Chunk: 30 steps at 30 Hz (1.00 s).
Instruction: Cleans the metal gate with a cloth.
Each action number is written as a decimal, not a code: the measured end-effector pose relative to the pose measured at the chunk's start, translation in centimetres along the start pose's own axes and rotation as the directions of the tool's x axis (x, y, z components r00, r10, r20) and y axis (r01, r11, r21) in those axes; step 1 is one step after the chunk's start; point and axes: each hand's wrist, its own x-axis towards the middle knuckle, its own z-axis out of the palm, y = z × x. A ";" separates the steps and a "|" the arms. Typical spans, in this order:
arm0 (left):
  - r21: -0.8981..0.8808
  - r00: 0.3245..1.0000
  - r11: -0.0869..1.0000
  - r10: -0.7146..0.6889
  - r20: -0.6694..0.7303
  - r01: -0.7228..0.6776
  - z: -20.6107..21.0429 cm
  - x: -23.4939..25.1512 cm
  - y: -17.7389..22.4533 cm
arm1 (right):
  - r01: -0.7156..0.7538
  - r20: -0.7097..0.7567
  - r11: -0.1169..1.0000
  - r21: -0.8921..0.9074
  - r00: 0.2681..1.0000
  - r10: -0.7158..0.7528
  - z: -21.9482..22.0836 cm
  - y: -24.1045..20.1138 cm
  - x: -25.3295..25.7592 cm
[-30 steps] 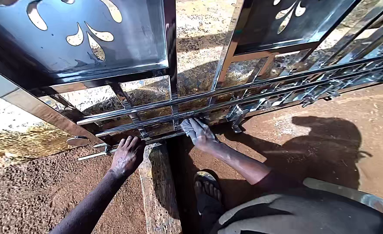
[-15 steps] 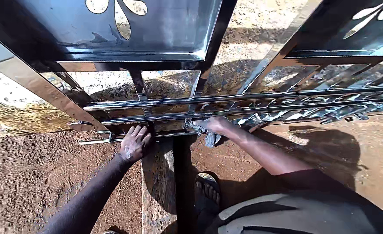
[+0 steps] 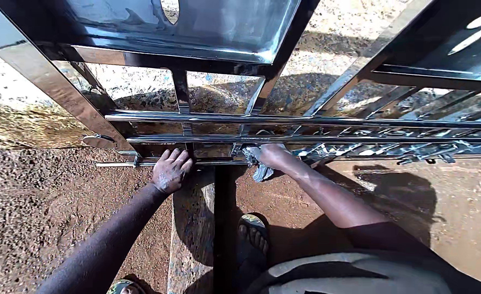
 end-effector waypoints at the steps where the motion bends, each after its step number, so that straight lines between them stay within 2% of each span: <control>1: 0.004 1.000 1.000 -0.002 -0.004 0.002 0.1 0.0 0.0 | 0.023 -0.044 0.999 0.030 0.999 -0.021 0.1 0.0 0.3; 4: 0.015 1.000 1.000 -0.006 -0.023 0.006 0.4 -0.1 0.4 | 0.116 -0.182 0.988 0.098 0.979 -0.097 1.2 0.3 2.2; 7: 0.034 1.000 0.999 -0.003 -0.024 0.003 0.6 0.0 0.3 | 0.107 -0.202 0.993 0.044 0.975 -0.096 1.7 0.5 2.9; 10: 0.025 1.000 1.000 0.000 -0.016 0.000 0.3 0.1 0.1 | 0.011 -0.016 1.000 -0.022 1.000 -0.011 0.3 -0.4 1.0; 12: 0.023 1.000 1.000 0.006 -0.010 -0.006 0.2 -0.1 -0.2 | 0.006 0.058 0.998 -0.063 0.998 -0.003 -0.1 0.0 0.4; 18: 0.039 0.998 0.999 0.001 -0.063 0.002 0.5 -0.3 -0.2 | -0.095 0.121 0.993 0.069 0.989 0.086 -0.6 0.8 0.6; 21: 0.024 0.998 1.000 -0.009 -0.063 0.010 0.5 -0.3 -0.2 | -0.074 0.035 0.990 0.124 0.997 0.070 0.1 0.9 1.4; 23: 0.013 0.998 1.000 -0.014 -0.061 0.015 0.5 -0.2 0.0 | 0.017 -0.071 0.984 0.175 0.997 -0.005 0.7 0.9 2.3; 25: 0.021 0.999 1.000 -0.013 -0.052 0.014 0.3 -0.1 0.1 | 0.071 -0.115 0.985 0.158 0.992 -0.053 1.0 1.2 2.7; 27: 0.026 0.999 1.000 -0.009 -0.047 0.010 0.0 0.1 0.2 | 0.022 -0.051 0.993 0.119 0.999 -0.016 0.4 1.0 1.6; 30: 0.029 0.999 1.000 0.007 -0.051 -0.005 -0.2 0.1 0.0 | -0.100 0.139 0.994 0.034 0.986 0.094 -0.3 1.1 0.9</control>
